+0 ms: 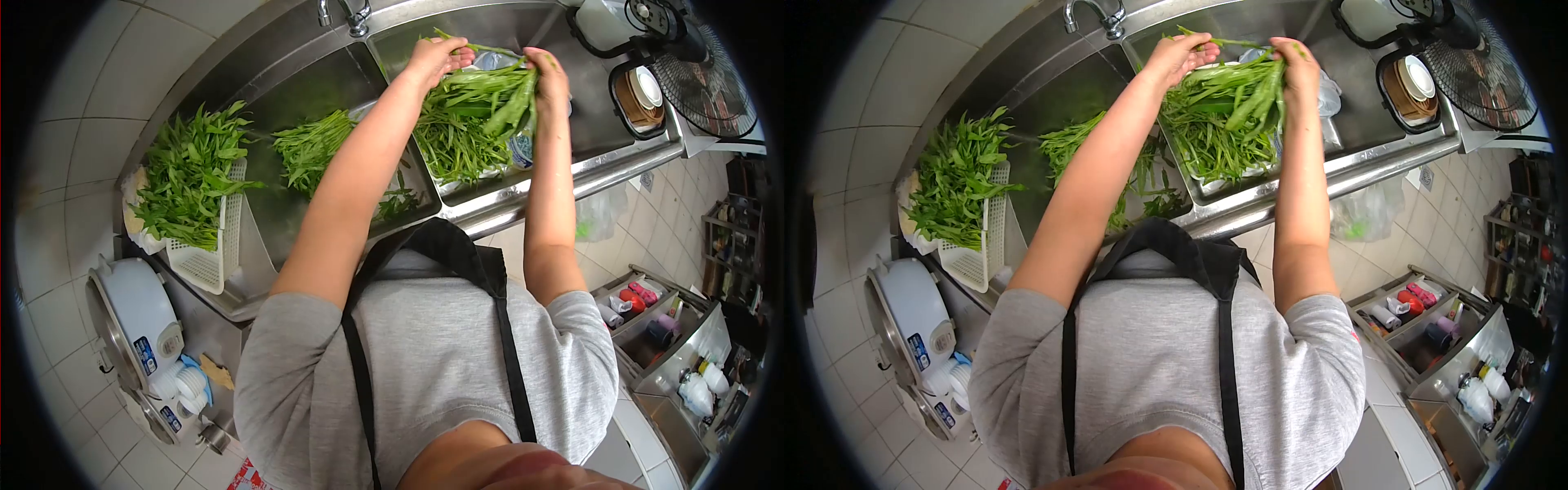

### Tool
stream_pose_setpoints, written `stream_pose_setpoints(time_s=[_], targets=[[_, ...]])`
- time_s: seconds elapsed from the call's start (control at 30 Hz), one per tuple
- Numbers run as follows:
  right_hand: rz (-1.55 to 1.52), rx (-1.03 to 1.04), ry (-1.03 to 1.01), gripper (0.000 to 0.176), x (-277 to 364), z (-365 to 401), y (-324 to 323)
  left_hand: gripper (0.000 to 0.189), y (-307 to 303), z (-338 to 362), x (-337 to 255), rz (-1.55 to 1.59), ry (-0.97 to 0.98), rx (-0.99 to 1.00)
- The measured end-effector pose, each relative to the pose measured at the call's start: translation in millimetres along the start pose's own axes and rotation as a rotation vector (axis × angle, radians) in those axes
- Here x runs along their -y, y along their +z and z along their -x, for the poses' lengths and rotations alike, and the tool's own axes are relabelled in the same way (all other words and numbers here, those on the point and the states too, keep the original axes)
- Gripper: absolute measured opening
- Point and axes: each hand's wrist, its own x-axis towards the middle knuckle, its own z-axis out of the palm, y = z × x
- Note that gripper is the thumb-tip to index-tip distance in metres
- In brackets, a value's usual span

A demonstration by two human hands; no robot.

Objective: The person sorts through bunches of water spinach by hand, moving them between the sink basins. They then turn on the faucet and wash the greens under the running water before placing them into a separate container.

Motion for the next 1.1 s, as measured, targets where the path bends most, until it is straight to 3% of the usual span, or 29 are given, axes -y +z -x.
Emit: stream_pose_setpoints(time_s=[0.13, 0.2, 0.27, 0.3, 0.43, 0.53, 0.6, 0.67, 0.7, 0.73, 0.8, 0.87, 0.93, 1.1], targets=[[-0.086, 0.063, -0.045, 0.016, 44, 4, -31, 0.036, -22, -7, 20, 0.018, -0.272, 0.295], [-0.003, 0.047, -0.083, 0.017, 65, 15, -27, 0.051, -22, -10, 48, -0.599, -0.571, 0.058], [0.099, 0.046, -0.065, 0.017, 75, 18, -25, 0.062, -11, -4, 54, -1.454, -0.56, 0.14], [0.162, 0.05, -0.074, 0.016, 78, 20, -18, 0.06, -1, 4, 43, -1.558, -0.451, 0.216], [0.392, 0.226, -0.076, 0.012, 63, -6, 10, 0.054, 3, 9, 21, -1.35, -0.495, 0.136], [1.223, 0.237, -0.371, 0.02, 30, -37, 70, 0.053, -29, 17, 2, -1.285, -0.394, 0.108], [1.489, 0.313, -0.594, 0.027, 2, -52, 124, 0.051, -53, 23, -14, -1.199, -0.341, -0.058], [1.64, 0.463, -0.632, 0.035, -24, -64, 183, 0.044, -75, 33, -33, -1.247, -0.109, -0.192], [1.706, 0.538, -0.618, 0.036, -37, -71, 207, 0.04, -93, 24, -28, -1.221, -0.086, -0.217], [1.769, 0.612, -0.61, 0.038, -52, -80, 230, 0.037, -104, 23, -32, -1.428, 0.02, -0.162], [1.745, 0.684, -0.74, 0.039, -79, -98, 254, 0.033, -120, 21, -37, -1.333, 0.03, -0.123], [1.807, 0.729, -0.719, 0.035, -97, -115, 266, 0.026, -122, 26, -51, -1.369, 0.046, -0.122], [1.898, 0.76, -0.699, 0.029, -91, -115, 273, 0.024, -126, 31, -69, -1.17, -0.118, -0.063], [1.943, 0.78, -0.543, 0.022, -107, -126, 247, 0.026, -157, 9, -84, -0.976, -0.256, -0.059]])
